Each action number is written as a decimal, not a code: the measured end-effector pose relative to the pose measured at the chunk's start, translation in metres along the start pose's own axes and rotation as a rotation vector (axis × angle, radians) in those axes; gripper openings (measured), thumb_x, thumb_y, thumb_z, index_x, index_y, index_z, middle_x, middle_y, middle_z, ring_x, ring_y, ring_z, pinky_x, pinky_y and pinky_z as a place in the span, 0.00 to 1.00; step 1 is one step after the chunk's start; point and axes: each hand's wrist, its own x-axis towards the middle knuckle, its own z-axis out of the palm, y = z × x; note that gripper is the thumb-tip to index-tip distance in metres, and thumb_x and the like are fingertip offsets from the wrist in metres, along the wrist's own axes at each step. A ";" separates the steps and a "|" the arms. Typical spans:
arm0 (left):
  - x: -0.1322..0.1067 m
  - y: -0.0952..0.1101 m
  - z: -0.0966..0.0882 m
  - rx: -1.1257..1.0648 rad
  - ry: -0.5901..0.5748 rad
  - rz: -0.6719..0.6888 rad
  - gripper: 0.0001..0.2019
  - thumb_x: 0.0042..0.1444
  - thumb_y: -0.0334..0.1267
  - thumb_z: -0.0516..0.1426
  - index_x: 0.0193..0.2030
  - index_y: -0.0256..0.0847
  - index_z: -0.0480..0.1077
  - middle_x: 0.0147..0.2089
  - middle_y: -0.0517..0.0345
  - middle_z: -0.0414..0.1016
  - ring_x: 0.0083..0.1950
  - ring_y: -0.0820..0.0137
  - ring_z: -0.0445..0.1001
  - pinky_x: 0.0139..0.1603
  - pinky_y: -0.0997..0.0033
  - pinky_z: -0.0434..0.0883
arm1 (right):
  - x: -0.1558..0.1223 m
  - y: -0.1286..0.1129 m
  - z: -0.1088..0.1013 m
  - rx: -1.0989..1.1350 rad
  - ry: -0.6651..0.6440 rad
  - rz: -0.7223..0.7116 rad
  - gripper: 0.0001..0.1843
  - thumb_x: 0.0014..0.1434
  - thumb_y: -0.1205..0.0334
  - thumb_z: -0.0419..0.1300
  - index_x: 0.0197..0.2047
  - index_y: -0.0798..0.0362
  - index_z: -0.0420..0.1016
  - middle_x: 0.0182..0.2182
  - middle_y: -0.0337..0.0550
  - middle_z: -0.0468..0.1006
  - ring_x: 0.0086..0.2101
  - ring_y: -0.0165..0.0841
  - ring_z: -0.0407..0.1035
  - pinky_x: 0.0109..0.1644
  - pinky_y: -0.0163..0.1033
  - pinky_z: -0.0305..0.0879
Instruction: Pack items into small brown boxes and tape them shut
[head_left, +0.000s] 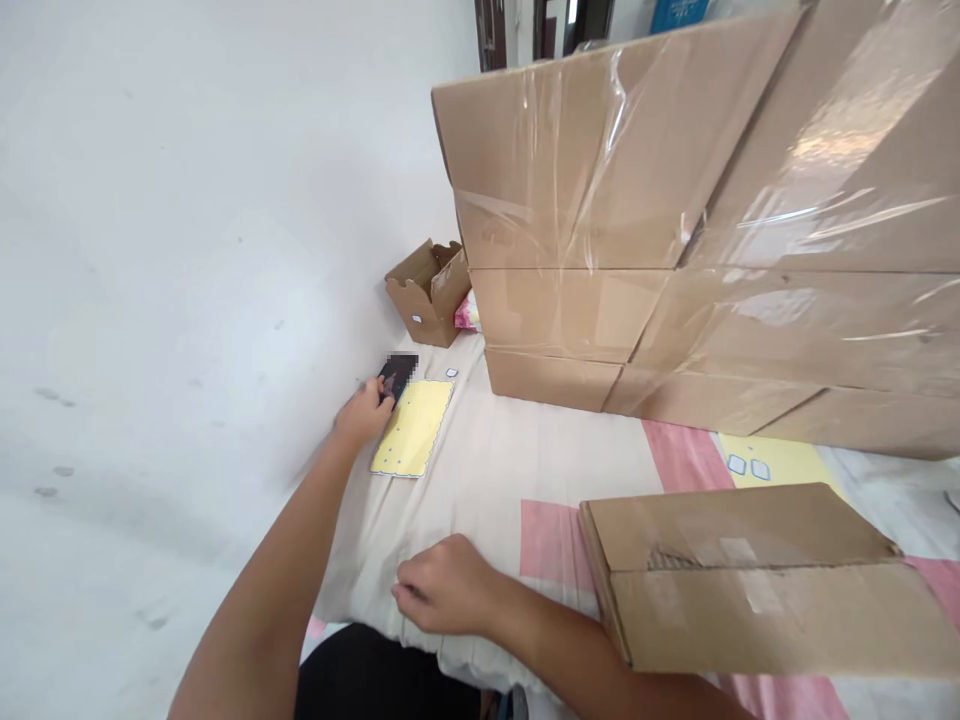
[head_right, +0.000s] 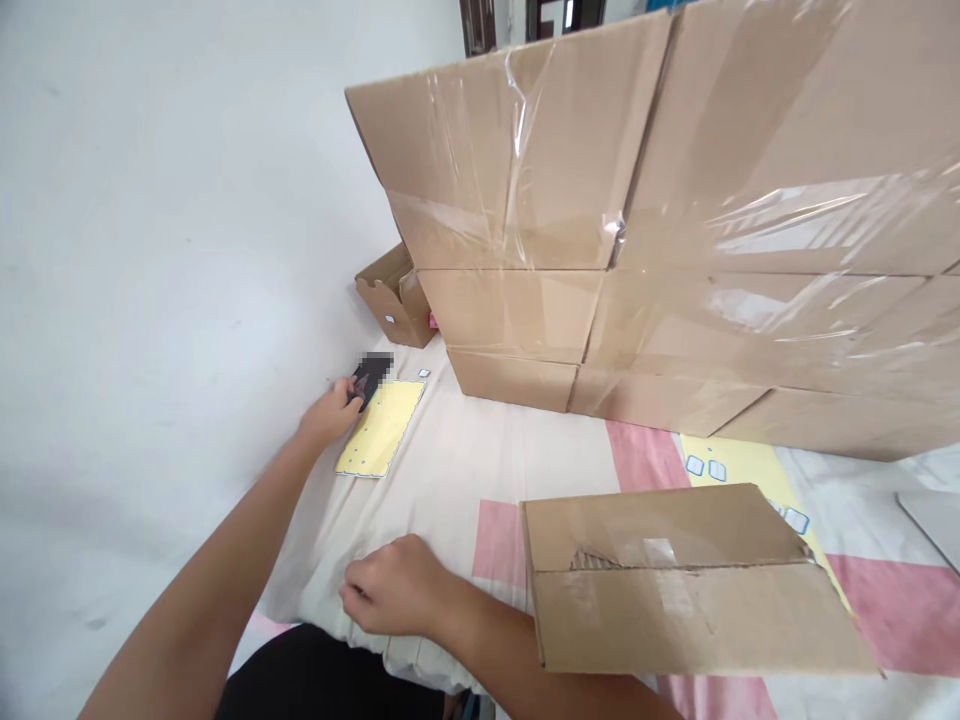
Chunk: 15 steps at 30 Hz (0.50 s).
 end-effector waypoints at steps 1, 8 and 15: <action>0.002 -0.001 -0.001 -0.011 0.004 0.004 0.15 0.65 0.43 0.49 0.57 0.45 0.62 0.69 0.46 0.71 0.62 0.50 0.76 0.57 0.55 0.72 | 0.000 0.000 0.000 0.006 0.004 -0.002 0.15 0.65 0.57 0.55 0.27 0.53 0.67 0.26 0.35 0.80 0.25 0.27 0.68 0.27 0.37 0.41; -0.040 -0.027 0.008 -0.080 0.059 0.019 0.15 0.63 0.39 0.49 0.56 0.46 0.59 0.74 0.51 0.66 0.57 0.57 0.79 0.55 0.58 0.73 | -0.001 -0.003 -0.003 0.011 -0.010 0.007 0.15 0.66 0.58 0.55 0.27 0.53 0.67 0.25 0.36 0.78 0.25 0.27 0.67 0.27 0.37 0.41; -0.047 -0.030 0.016 -0.085 0.084 0.014 0.16 0.64 0.42 0.50 0.58 0.45 0.59 0.74 0.48 0.66 0.61 0.56 0.77 0.58 0.57 0.72 | 0.004 0.004 0.000 0.022 -0.019 0.011 0.16 0.67 0.58 0.55 0.27 0.53 0.65 0.25 0.36 0.77 0.26 0.28 0.68 0.28 0.37 0.45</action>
